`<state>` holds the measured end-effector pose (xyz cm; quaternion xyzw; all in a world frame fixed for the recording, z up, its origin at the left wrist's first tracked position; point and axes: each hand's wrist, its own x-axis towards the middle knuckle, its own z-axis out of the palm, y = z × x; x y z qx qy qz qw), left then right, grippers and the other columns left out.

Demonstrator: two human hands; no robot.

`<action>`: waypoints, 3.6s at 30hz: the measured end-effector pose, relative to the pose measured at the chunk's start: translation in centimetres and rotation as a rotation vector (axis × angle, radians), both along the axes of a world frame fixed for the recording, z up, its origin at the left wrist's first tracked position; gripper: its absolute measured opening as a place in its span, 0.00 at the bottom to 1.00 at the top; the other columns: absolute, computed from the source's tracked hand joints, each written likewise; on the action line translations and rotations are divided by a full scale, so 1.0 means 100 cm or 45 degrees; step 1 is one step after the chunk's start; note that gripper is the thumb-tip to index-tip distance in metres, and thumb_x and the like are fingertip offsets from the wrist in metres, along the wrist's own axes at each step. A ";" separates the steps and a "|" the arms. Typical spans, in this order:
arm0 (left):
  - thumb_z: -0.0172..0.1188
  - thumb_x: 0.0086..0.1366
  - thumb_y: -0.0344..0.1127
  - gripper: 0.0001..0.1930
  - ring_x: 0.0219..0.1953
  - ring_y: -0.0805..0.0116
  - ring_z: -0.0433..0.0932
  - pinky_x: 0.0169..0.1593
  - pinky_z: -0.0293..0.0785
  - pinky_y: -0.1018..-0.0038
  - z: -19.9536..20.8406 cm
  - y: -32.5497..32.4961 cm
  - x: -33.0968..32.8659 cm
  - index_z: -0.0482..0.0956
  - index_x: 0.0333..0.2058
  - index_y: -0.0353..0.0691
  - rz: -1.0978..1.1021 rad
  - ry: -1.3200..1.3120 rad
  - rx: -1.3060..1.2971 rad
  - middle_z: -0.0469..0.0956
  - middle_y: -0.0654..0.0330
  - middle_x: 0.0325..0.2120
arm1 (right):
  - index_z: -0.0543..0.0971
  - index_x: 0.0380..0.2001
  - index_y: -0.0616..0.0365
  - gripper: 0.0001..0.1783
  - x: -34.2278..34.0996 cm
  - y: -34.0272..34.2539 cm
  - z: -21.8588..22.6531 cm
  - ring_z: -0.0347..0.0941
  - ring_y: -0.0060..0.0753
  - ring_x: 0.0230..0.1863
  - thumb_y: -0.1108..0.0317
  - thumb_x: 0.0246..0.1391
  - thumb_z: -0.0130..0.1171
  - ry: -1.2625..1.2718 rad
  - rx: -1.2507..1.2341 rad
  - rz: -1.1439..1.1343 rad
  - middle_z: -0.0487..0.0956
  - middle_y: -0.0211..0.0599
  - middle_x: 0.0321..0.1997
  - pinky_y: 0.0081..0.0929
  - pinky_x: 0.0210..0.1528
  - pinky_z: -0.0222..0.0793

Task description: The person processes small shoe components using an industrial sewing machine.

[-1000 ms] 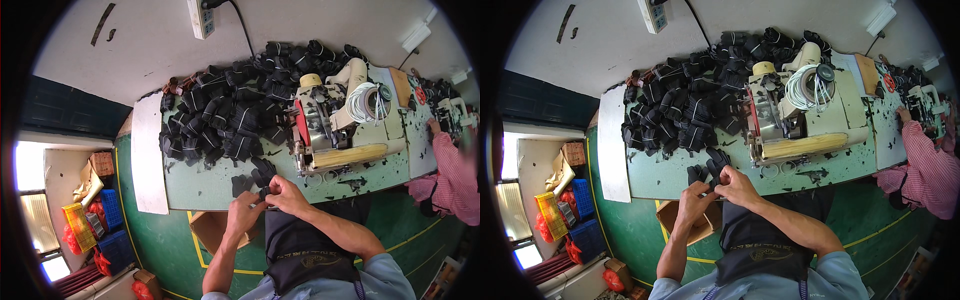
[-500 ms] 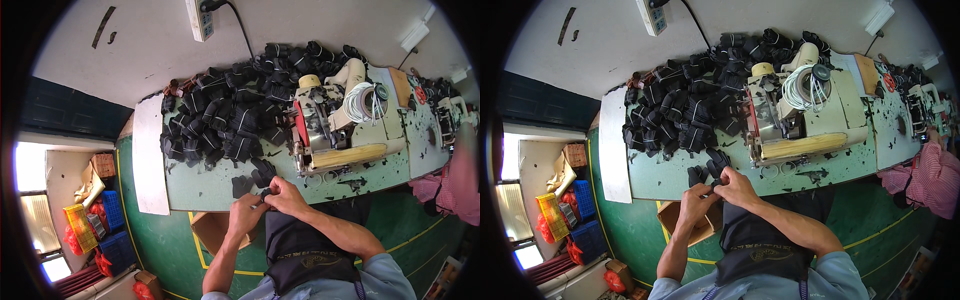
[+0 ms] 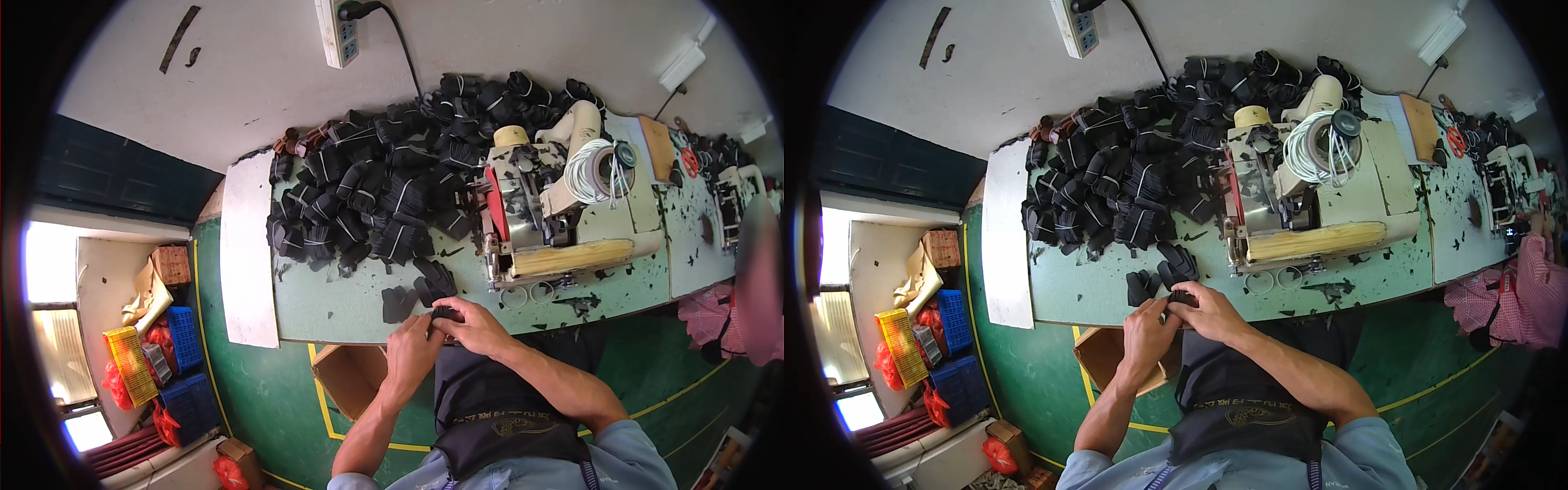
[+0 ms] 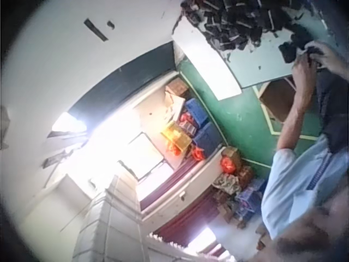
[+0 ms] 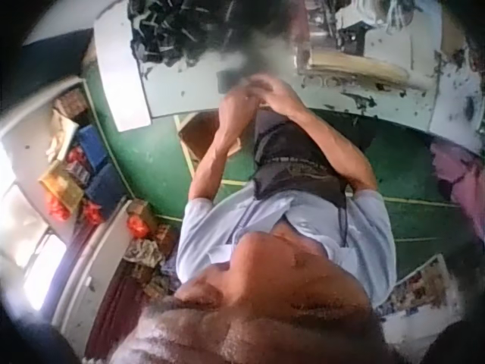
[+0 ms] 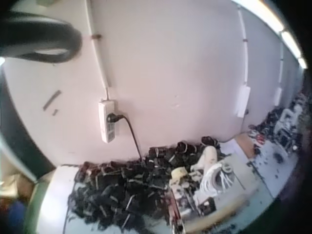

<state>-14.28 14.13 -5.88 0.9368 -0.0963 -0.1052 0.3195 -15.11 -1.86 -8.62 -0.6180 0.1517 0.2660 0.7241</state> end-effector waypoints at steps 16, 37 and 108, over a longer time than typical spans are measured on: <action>0.58 0.68 0.28 0.03 0.26 0.77 0.75 0.31 0.73 0.77 -0.018 -0.012 -0.025 0.75 0.35 0.46 1.056 0.984 -1.695 0.75 0.68 0.24 | 0.76 0.47 0.62 0.14 -0.016 -0.001 -0.006 0.79 0.27 0.41 0.82 0.59 0.49 -0.530 -0.375 -0.416 0.81 0.38 0.45 0.24 0.43 0.75; 0.61 0.68 0.32 0.22 0.46 0.67 0.82 0.51 0.76 0.72 0.038 -0.038 -0.019 0.74 0.60 0.37 -0.131 0.733 -0.474 0.81 0.47 0.48 | 0.76 0.48 0.62 0.12 -0.056 -0.080 0.031 0.76 0.21 0.43 0.77 0.60 0.59 -0.350 -0.048 -0.016 0.79 0.34 0.45 0.23 0.45 0.75; 0.63 0.67 0.33 0.11 0.21 0.76 0.76 0.24 0.77 0.80 0.066 -0.136 0.143 0.82 0.43 0.30 -0.255 1.154 -0.553 0.78 0.62 0.25 | 0.77 0.40 0.63 0.11 0.035 -0.195 0.091 0.73 0.51 0.46 0.77 0.52 0.58 -0.785 -1.333 0.066 0.77 0.45 0.42 0.44 0.47 0.69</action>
